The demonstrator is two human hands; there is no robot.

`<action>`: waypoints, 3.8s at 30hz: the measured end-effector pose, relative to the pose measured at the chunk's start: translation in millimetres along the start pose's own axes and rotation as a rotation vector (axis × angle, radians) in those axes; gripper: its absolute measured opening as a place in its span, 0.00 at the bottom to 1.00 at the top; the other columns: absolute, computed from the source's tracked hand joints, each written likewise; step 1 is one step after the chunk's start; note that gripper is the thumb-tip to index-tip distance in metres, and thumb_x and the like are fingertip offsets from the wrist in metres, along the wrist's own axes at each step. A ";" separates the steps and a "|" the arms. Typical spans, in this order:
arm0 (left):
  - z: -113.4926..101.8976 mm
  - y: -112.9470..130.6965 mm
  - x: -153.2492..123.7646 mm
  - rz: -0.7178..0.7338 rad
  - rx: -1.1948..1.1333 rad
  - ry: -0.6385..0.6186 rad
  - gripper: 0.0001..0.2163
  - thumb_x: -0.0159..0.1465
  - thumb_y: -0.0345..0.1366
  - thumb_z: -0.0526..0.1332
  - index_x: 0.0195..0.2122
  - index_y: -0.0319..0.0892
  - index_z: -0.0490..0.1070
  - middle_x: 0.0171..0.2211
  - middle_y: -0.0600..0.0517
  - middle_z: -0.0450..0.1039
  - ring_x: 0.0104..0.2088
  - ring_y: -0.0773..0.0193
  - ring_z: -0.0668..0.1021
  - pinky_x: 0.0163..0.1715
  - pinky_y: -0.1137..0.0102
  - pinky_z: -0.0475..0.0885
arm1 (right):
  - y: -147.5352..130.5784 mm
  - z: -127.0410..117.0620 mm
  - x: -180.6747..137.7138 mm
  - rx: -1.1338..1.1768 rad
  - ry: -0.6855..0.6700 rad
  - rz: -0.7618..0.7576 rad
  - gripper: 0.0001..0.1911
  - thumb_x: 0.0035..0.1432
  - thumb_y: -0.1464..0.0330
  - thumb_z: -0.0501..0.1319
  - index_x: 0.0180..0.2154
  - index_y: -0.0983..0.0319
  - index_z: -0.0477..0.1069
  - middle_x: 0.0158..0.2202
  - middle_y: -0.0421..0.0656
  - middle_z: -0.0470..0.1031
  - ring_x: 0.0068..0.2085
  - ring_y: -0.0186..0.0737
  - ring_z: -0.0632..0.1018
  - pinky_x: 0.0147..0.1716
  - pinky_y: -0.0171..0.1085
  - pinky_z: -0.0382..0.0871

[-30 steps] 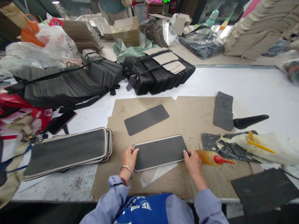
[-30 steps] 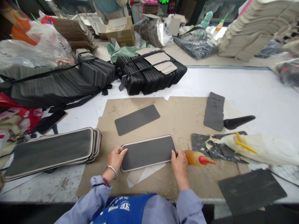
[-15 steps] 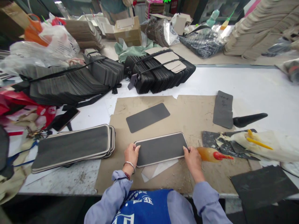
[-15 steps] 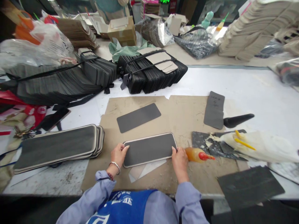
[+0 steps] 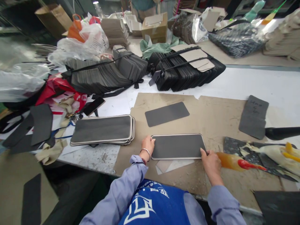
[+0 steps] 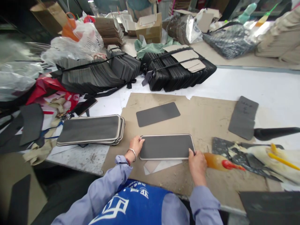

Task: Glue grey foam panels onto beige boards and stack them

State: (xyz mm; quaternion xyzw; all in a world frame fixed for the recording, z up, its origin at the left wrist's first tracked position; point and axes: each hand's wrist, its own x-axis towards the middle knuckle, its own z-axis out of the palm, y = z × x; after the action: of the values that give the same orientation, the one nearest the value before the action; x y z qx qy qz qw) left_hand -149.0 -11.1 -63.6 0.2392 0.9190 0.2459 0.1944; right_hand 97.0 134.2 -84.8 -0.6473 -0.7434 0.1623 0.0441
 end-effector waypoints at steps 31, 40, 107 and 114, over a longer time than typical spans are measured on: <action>32.0 -17.9 -32.4 0.921 0.471 -0.115 0.29 0.60 0.55 0.49 0.61 0.51 0.48 0.64 0.48 0.45 0.63 0.51 0.48 0.59 0.51 0.48 | 8.0 11.2 2.3 0.037 0.081 -0.058 0.20 0.56 0.57 0.48 0.32 0.66 0.69 0.31 0.53 0.71 0.33 0.49 0.71 0.33 0.42 0.62; 33.0 -18.2 -31.2 0.926 0.477 -0.116 0.30 0.60 0.55 0.49 0.61 0.50 0.49 0.63 0.46 0.46 0.63 0.51 0.50 0.59 0.54 0.50 | 7.1 9.8 0.7 0.058 0.081 -0.070 0.21 0.56 0.55 0.47 0.30 0.64 0.67 0.28 0.51 0.70 0.32 0.47 0.70 0.32 0.41 0.61; 12.3 -13.4 -42.6 0.789 0.291 -0.077 0.23 0.64 0.41 0.51 0.60 0.48 0.52 0.62 0.44 0.49 0.62 0.52 0.54 0.57 0.53 0.57 | -22.4 15.4 19.9 -0.007 0.248 -0.439 0.28 0.60 0.61 0.46 0.56 0.73 0.53 0.55 0.62 0.58 0.57 0.54 0.59 0.51 0.50 0.57; 3.0 -37.4 -54.7 0.007 -0.388 0.104 0.18 0.62 0.37 0.50 0.52 0.38 0.61 0.46 0.41 0.69 0.47 0.59 0.73 0.48 0.62 0.69 | -10.7 5.2 11.7 0.160 0.077 -0.161 0.24 0.54 0.66 0.48 0.48 0.76 0.64 0.44 0.63 0.67 0.48 0.56 0.65 0.48 0.51 0.57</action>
State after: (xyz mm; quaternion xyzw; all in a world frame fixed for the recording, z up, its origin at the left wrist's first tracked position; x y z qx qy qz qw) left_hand -116.1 -67.8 -73.3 0.1873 0.8623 0.4311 0.1882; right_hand 83.5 143.5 -88.3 -0.5856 -0.7755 0.1921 0.1369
